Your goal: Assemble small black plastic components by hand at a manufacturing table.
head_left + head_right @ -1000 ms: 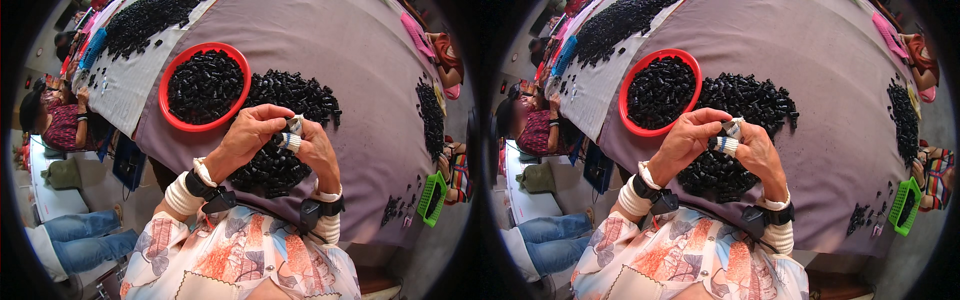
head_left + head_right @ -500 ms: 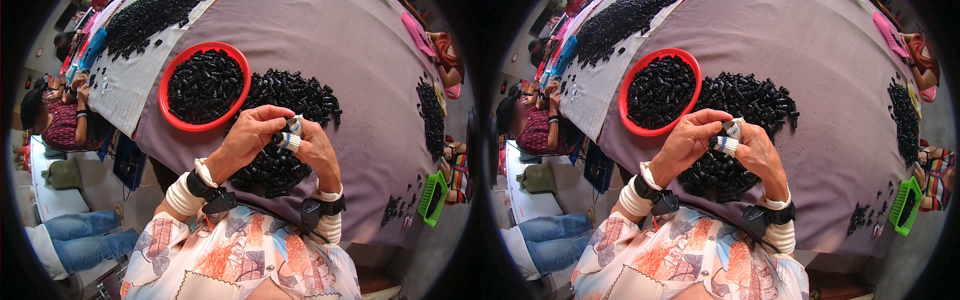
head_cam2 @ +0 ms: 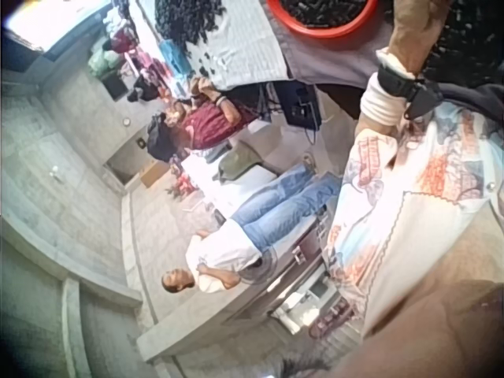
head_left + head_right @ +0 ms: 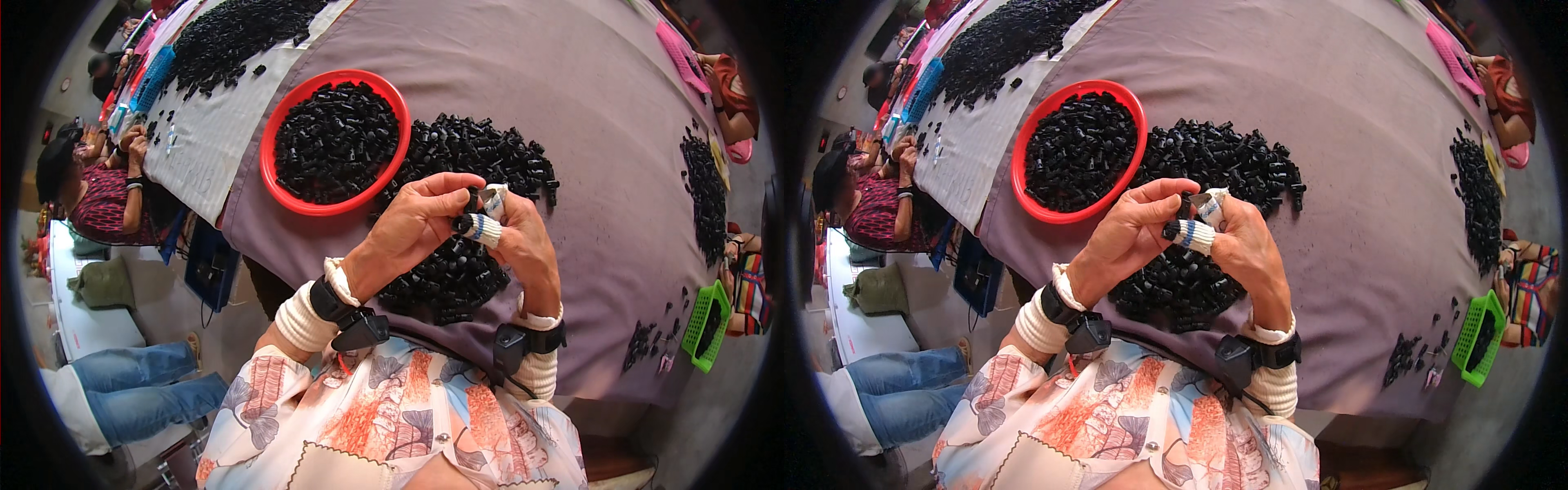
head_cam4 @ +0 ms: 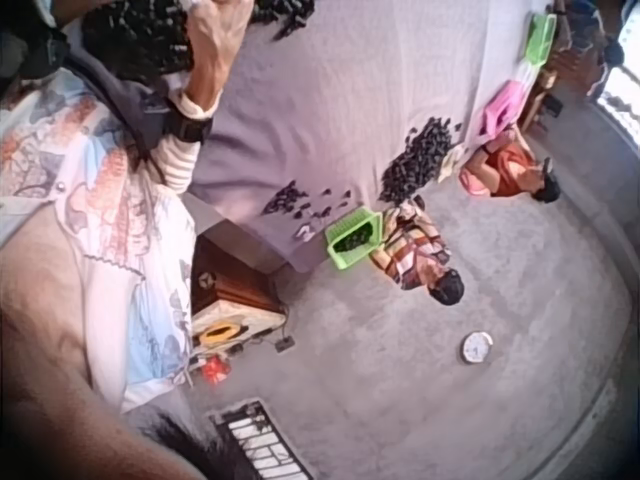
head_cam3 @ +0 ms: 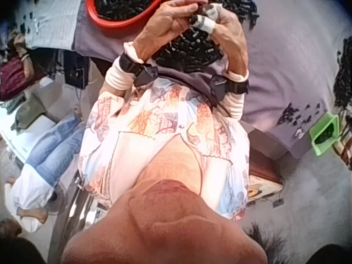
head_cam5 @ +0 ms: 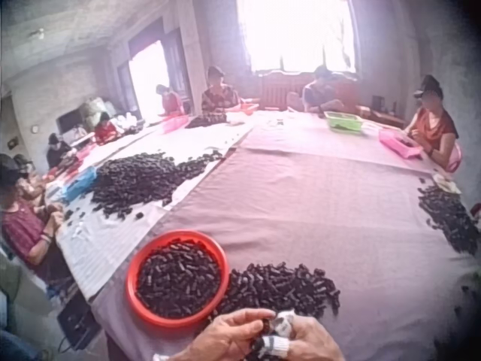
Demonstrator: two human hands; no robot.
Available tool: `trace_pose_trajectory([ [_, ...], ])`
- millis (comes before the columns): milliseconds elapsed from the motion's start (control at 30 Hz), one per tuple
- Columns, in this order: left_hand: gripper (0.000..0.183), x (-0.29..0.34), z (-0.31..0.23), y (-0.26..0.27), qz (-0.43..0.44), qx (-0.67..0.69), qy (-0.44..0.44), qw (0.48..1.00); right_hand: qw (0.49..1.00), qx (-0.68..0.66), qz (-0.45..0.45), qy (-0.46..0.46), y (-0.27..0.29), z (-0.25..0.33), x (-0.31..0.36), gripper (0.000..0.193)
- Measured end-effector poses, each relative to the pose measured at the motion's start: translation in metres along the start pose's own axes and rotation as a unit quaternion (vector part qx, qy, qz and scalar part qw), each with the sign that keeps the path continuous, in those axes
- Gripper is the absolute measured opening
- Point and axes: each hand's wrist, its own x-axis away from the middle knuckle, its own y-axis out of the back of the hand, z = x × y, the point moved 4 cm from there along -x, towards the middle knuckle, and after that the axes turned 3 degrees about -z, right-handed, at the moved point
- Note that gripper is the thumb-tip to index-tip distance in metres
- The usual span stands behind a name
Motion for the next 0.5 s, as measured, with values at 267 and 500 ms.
trace_pose_trajectory([
  [267,0.024,0.0006,-0.0025,-0.0026,-0.008,-0.022,-0.006,1.0,1.0,0.01,0.0,0.002,-0.0008,0.001,0.0,0.022],
  [500,0.022,0.0003,-0.0041,-0.0008,-0.014,-0.046,-0.014,0.999,0.999,0.036,0.002,-0.001,-0.0022,0.0012,0.0008,0.026],
])
